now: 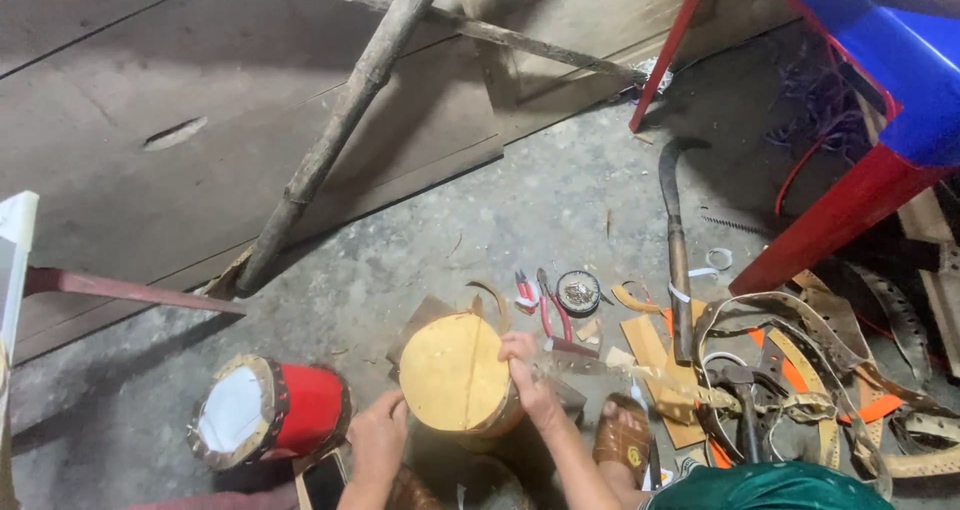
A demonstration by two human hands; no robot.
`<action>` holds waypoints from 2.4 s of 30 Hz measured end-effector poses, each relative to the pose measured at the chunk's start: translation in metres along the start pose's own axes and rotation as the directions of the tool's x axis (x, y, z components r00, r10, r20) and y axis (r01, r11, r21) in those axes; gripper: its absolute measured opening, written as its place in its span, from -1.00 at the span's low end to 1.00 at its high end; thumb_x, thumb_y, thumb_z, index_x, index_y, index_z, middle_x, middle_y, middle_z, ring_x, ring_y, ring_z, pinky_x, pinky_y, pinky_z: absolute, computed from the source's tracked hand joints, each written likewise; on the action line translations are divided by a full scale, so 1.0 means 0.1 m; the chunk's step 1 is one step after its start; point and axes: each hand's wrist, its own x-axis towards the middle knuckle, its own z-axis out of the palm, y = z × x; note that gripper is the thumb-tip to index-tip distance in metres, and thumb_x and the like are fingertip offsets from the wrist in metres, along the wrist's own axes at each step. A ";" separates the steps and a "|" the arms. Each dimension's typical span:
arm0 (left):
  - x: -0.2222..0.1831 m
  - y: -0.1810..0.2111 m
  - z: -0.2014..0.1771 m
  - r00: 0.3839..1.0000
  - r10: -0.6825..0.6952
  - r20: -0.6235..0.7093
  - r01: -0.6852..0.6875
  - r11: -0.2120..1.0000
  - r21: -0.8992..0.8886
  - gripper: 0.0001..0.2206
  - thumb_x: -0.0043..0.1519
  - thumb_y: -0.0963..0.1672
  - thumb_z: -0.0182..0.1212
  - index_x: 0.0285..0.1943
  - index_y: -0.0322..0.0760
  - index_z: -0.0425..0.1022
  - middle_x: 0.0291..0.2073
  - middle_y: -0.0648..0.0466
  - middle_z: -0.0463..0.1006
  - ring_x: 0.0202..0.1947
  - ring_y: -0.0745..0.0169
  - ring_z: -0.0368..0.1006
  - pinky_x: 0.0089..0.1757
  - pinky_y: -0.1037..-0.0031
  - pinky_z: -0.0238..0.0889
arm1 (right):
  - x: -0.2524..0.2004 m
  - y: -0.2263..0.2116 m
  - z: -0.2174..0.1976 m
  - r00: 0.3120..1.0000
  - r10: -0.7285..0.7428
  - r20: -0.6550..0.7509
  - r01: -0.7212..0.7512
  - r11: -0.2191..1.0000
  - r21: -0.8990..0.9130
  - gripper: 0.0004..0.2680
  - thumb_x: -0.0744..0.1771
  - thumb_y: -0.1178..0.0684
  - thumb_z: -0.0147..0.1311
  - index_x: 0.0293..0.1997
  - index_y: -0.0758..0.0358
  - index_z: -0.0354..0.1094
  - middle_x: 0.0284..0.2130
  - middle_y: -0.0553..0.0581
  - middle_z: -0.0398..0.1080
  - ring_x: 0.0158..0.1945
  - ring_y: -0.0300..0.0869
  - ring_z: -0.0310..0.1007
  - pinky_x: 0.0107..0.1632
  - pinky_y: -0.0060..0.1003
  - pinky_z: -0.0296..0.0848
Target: Attaching a leather cover to a circular wooden base using glue to assemble a drum head.
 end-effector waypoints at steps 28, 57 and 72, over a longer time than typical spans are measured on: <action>-0.08 0.98 -0.31 0.856 -0.300 0.421 0.232 0.951 0.206 0.42 -0.39 0.12 0.73 0.66 -0.01 -0.28 0.26 -0.34 0.12 0.17 -0.31 0.33 0.11 0.16 0.37 | -0.48 -0.11 0.32 0.995 -0.010 -0.098 0.001 0.996 -0.093 -0.85 0.31 0.09 -0.16 -0.15 0.25 0.32 0.06 0.22 0.25 0.03 0.01 0.29 0.12 -0.15 0.28; -0.21 0.71 -0.06 0.944 -0.162 0.286 0.123 0.981 0.149 0.34 -0.46 0.11 0.75 0.59 0.04 -0.06 0.35 -0.32 -0.09 0.22 -0.48 0.13 0.15 0.00 0.22 | -1.54 1.05 -0.51 0.532 0.847 -0.014 -0.059 0.053 0.997 -0.81 0.31 0.00 -0.07 -0.22 0.32 0.36 -0.31 0.40 0.47 -0.19 0.16 0.40 0.00 0.11 0.32; -0.12 0.38 0.31 0.959 -0.138 0.249 0.091 0.978 0.190 0.37 -0.53 0.20 0.69 0.61 0.08 -0.01 0.22 -0.37 0.03 0.06 -0.51 0.21 0.12 -0.08 0.19 | -0.26 -0.40 -1.45 0.643 0.576 -0.504 -0.029 0.676 0.737 -0.77 0.43 0.12 -0.20 0.26 0.11 0.06 -0.61 -0.12 -0.01 -0.67 -0.41 -0.08 -0.67 -0.52 -0.06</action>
